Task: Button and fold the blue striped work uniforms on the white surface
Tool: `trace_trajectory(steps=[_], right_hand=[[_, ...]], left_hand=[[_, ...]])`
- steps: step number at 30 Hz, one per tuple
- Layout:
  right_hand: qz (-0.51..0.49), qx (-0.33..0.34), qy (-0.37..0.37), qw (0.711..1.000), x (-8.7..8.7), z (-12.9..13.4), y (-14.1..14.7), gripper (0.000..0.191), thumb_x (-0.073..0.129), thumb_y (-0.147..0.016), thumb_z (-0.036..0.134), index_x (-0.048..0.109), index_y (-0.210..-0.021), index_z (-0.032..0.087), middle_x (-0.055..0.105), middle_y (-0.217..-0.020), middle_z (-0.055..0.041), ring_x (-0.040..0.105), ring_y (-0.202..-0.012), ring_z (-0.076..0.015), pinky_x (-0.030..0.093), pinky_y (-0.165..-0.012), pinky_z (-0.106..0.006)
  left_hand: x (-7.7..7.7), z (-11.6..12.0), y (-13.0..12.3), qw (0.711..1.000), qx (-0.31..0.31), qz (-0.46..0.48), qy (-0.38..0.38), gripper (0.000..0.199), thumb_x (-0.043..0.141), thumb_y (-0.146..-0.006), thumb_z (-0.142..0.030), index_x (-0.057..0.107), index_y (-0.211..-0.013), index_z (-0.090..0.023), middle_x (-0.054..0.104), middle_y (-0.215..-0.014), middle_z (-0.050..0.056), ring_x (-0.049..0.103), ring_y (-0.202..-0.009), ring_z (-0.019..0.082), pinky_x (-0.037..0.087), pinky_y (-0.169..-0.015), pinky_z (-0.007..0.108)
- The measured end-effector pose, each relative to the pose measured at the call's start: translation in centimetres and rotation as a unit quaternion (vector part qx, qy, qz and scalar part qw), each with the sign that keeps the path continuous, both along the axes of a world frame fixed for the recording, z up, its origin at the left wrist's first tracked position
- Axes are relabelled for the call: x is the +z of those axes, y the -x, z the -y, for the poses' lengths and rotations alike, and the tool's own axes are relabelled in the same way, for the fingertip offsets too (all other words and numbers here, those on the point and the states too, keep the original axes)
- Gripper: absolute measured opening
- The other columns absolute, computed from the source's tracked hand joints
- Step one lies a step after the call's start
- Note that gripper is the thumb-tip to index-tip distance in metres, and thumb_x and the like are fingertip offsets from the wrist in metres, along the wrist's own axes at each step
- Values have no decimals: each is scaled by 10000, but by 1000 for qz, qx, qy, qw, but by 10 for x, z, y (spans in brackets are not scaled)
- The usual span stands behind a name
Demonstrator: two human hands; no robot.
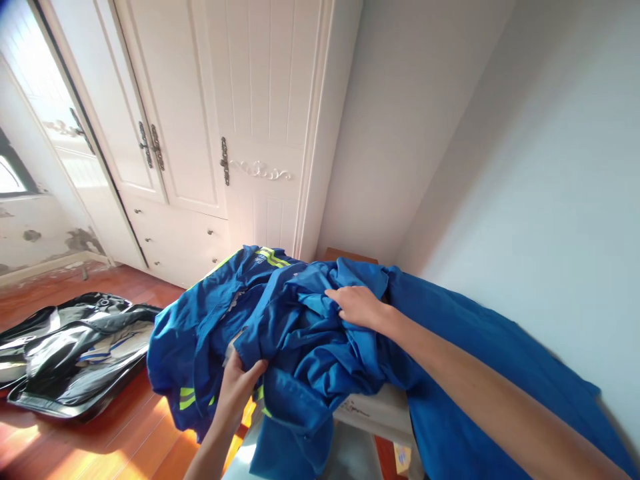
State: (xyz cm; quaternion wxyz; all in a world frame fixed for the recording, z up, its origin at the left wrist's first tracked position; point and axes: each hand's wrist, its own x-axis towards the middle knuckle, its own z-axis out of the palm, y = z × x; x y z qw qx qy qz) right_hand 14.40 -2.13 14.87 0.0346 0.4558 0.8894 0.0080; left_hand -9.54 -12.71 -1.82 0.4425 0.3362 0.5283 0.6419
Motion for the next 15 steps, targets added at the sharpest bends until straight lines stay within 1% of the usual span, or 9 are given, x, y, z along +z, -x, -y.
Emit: trace_trajectory(steps=[2, 3, 4, 6, 8, 9, 11, 13, 15], right_hand=[[-84, -30, -38, 995, 22, 2, -20, 492, 538, -737, 77, 676, -1175, 254, 712, -1156, -55, 637, -1119, -306, 484, -974, -445], [-148, -49, -64, 986, 34, 6, -30, 452, 534, -732, 88, 696, -1114, 266, 717, -1142, -31, 643, -1106, -295, 482, -982, -449], [-220, -71, -93, 968, 45, 11, -40, 410, 534, -735, 110, 705, -1073, 270, 726, -1111, -18, 653, -1079, -285, 486, -982, -452], [-359, -110, -160, 913, 63, 30, -59, 321, 535, -746, 159, 712, -991, 271, 742, -1016, -10, 672, -1001, -271, 510, -952, -455], [-427, -123, -227, 867, 71, 57, -77, 277, 540, -745, 174, 707, -938, 283, 742, -966, -14, 679, -953, -273, 539, -901, -449], [-428, -112, -249, 862, 72, 73, -84, 289, 544, -745, 170, 703, -949, 300, 740, -966, -14, 684, -935, -277, 553, -871, -446], [-380, -53, -248, 890, 67, 105, -94, 372, 552, -751, 166, 687, -1037, 363, 738, -981, -5, 697, -904, -286, 577, -820, -445], [-292, 33, -194, 936, 55, 134, -97, 479, 564, -762, 170, 643, -1160, 425, 740, -1002, 2, 704, -890, -290, 591, -801, -440], [-210, 95, -125, 965, 41, 157, -94, 537, 576, -773, 164, 602, -1247, 415, 742, -1024, -10, 706, -894, -274, 590, -805, -411]], left_hand=[[1, 7, 6, 999, 2, 36, 3, 595, 744, -588, -273, 601, -1158, -183, 713, -1065, 79, 667, -1026, 293, 546, -876, 398], [1, 11, 9, 999, 8, 52, 3, 568, 744, -580, -268, 611, -1125, -181, 720, -1028, 73, 673, -1002, 291, 555, -847, 384], [1, 14, 11, 997, 19, 68, 2, 550, 746, -576, -269, 614, -1102, -181, 723, -1001, 71, 676, -990, 290, 559, -828, 374], [2, 20, 16, 995, 56, 86, -9, 546, 759, -588, -293, 604, -1101, -189, 719, -1001, 72, 669, -1013, 287, 557, -836, 366], [5, 26, 20, 992, 96, 74, -26, 563, 758, -632, -347, 579, -1147, -206, 700, -1065, 76, 643, -1081, 288, 537, -904, 394], [9, 30, 22, 991, 115, 53, -33, 576, 748, -655, -376, 564, -1176, -214, 685, -1103, 80, 627, -1113, 294, 520, -945, 422], [22, 41, 22, 990, 132, -30, -40, 615, 727, -685, -413, 538, -1240, -228, 644, -1193, 91, 586, -1176, 319, 461, -1025, 495], [43, 57, 19, 979, 123, -148, -67, 674, 709, -708, -415, 496, -1326, -252, 566, -1331, 97, 501, -1278, 345, 364, -1107, 549], [67, 74, 11, 952, 118, -248, -136, 725, 685, -740, -399, 428, -1408, -289, 428, -1486, 70, 340, -1406, 340, 250, -1176, 547]])
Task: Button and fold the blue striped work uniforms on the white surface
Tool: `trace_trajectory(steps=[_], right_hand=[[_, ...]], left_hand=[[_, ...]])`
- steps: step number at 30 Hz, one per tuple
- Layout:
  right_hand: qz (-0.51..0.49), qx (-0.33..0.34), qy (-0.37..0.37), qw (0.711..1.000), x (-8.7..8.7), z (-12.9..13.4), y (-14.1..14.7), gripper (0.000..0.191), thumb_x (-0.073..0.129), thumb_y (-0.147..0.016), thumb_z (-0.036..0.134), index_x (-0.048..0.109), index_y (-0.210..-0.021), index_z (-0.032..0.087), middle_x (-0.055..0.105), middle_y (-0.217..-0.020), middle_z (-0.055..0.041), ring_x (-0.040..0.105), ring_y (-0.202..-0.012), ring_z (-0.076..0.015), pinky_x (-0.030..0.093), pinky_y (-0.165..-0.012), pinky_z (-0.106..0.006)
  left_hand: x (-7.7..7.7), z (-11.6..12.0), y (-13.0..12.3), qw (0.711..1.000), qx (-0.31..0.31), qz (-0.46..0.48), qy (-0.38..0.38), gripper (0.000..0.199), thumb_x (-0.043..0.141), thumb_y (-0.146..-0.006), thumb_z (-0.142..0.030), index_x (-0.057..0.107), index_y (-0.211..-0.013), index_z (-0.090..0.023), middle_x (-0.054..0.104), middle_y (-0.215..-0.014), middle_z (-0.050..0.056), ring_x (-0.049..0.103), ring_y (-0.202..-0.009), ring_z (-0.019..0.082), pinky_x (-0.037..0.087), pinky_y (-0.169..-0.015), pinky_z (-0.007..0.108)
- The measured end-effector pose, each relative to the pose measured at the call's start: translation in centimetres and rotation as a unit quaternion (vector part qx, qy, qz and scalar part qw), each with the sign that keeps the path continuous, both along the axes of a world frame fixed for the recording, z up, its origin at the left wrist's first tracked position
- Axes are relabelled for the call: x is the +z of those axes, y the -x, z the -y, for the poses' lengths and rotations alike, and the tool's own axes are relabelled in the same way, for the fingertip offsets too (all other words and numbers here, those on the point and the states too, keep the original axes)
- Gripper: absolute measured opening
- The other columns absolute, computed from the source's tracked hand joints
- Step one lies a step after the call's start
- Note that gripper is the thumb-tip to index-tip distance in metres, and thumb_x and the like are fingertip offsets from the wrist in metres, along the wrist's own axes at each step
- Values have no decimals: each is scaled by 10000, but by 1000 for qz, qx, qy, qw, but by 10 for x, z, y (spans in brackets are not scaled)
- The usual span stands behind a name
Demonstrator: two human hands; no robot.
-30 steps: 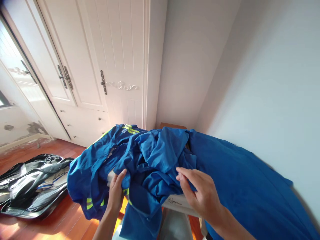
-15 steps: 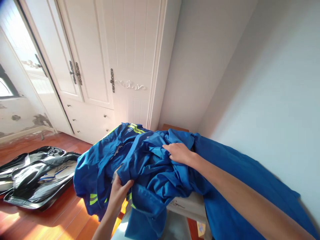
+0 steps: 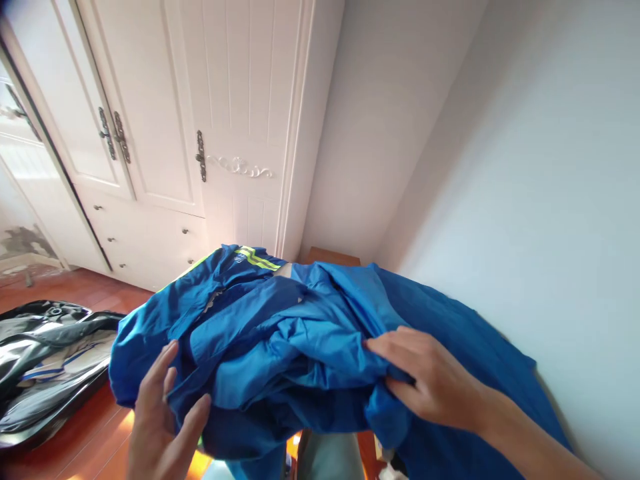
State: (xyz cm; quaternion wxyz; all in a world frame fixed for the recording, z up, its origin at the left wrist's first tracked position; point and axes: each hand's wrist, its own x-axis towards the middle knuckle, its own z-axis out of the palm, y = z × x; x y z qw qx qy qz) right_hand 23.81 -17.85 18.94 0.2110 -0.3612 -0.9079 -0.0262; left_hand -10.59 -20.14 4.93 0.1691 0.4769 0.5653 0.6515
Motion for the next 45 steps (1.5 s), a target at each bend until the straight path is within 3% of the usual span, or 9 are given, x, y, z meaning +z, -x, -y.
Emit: trace_trajectory(steps=[4, 10, 13, 23, 27, 30, 35, 40, 45], right_hand=[[86, 24, 120, 989, -30, 30, 15, 430, 596, -827, 201, 625, -1248, 283, 735, -1044, -76, 698, -922, -236, 545, -847, -355], [129, 28, 247, 960, -46, 50, 35, 673, 637, -829, 579, 521, -1391, 226, 636, -1283, -136, 640, -1103, -285, 509, -925, -368], [129, 41, 267, 954, -41, 44, 43, 576, 523, -938, 481, 435, -1455, 242, 565, -1386, -114, 604, -1183, -268, 504, -951, -350], [128, 65, 83, 986, -60, -93, 100, 608, 432, -836, 24, 421, -1438, 111, 440, -1485, -147, 413, -1370, -226, 358, -1128, -378], [290, 110, 92, 946, -73, -149, 139, 756, 581, -711, -2, 438, -1432, 173, 384, -1532, -124, 335, -1415, -281, 283, -1148, -479], [385, 118, 111, 909, -71, -171, 161, 449, 703, -701, 134, 677, -1133, 254, 665, -1256, -49, 575, -1172, -283, 417, -1015, -447], [330, 60, 26, 942, -11, -179, 159, 159, 577, -851, 291, 703, -891, 203, 748, -924, -41, 656, -852, -220, 463, -746, -279], [182, -80, -136, 971, 116, -153, 127, 269, 404, -923, 273, 636, -1005, 164, 714, -947, -80, 653, -887, -225, 435, -745, -276], [41, -270, -295, 916, 229, -104, 97, 348, 350, -939, 277, 570, -1158, 118, 649, -1068, -182, 597, -1058, -346, 440, -855, -424]], left_hand=[[26, 5, -22, 988, 23, -141, -61, 690, 685, -765, -415, 445, -1404, -319, 341, -1553, 44, 217, -1467, 318, 209, -1193, 537], [-15, -44, -44, 938, -134, -275, 162, 601, 634, -801, -488, 553, -1306, -174, 606, -1314, 175, 535, -1257, 346, 414, -1046, 482], [-26, -49, -49, 922, -122, -290, 224, 482, 564, -859, -400, 568, -1283, -170, 673, -1204, 174, 614, -1150, 342, 461, -957, 448], [14, -16, -29, 974, -178, 38, 135, 410, 616, -791, -541, 708, -980, -189, 715, -847, 50, 655, -838, 255, 497, -742, 304], [23, -8, -23, 962, -226, 90, 123, 401, 648, -770, -486, 698, -1021, -177, 710, -857, 44, 639, -791, 226, 500, -693, 278], [26, 3, -16, 961, -239, 46, 133, 418, 662, -775, -451, 668, -1100, -188, 719, -936, 45, 654, -856, 233, 519, -731, 281], [29, 17, 6, 975, -162, -25, 152, 661, 752, -676, -473, 586, -1254, -198, 700, -1107, 74, 655, -1011, 293, 542, -837, 356], [25, 3, 16, 953, -162, -187, 178, 541, 665, -750, -363, 590, -1266, -219, 706, -992, 67, 673, -918, 279, 530, -840, 413], [42, -5, -22, 961, -77, -264, 31, 352, 557, -842, -383, 648, -1141, -220, 653, -1184, 114, 618, -1070, 304, 491, -911, 451]])
